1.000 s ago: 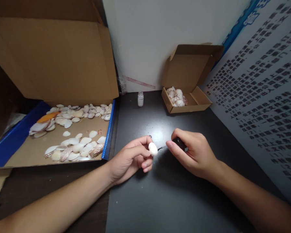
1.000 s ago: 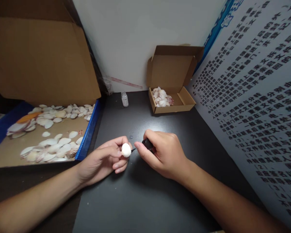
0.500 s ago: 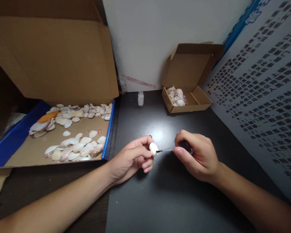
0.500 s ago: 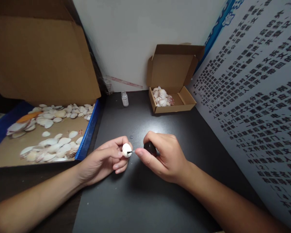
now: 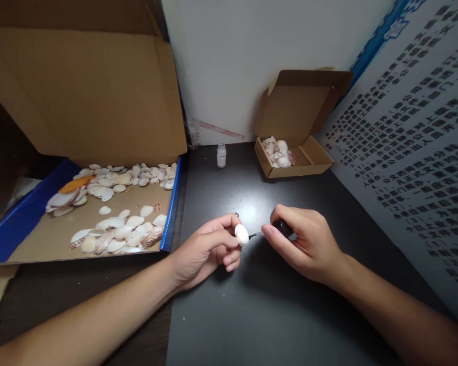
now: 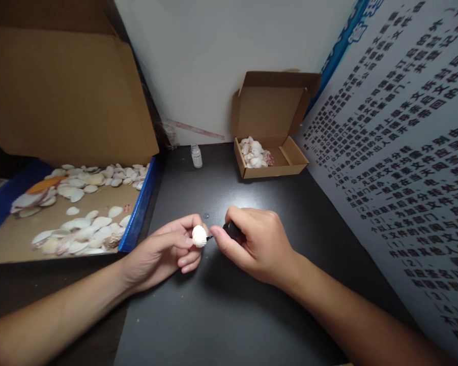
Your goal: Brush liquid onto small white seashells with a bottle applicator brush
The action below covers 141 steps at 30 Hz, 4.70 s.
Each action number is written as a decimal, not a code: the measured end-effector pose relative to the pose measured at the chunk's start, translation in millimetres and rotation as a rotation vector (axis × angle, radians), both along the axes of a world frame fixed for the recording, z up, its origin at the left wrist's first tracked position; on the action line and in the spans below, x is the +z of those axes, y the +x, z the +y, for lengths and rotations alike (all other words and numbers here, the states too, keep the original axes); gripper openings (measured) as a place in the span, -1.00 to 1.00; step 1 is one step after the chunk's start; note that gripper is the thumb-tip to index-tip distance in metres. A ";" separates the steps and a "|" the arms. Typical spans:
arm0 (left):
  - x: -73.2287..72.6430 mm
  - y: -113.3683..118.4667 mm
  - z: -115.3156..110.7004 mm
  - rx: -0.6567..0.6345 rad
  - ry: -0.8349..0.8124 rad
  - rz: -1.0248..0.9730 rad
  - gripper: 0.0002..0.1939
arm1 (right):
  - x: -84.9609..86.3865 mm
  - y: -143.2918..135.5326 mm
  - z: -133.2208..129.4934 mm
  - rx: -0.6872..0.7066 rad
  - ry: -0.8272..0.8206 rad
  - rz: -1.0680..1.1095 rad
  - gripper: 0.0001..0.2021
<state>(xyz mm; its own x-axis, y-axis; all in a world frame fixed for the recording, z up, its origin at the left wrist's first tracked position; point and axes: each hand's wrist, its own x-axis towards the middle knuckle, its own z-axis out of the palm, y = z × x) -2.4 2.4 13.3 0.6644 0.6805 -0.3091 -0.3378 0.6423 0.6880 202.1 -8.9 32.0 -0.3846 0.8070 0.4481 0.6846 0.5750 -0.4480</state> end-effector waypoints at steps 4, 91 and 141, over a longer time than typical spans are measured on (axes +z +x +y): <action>-0.8 0.5 0.5 -0.003 0.003 0.002 -0.87 | 0.7 -0.6 -0.3 -0.004 0.022 0.009 -0.70; -4.1 1.2 -0.4 0.007 0.046 -0.002 -0.84 | 4.0 -2.1 -0.1 -0.058 0.093 0.122 -0.72; -5.3 1.5 0.3 -0.026 0.072 0.000 -0.86 | 0.7 0.4 -2.0 0.058 -0.009 0.227 -0.73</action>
<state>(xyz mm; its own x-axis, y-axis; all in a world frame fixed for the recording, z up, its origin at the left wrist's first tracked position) -0.8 2.7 7.9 0.6817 0.6837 -0.2603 -0.3216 0.5997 0.7327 202.5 -10.9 32.7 -0.3210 0.7910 0.5209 0.5315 0.6057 -0.5922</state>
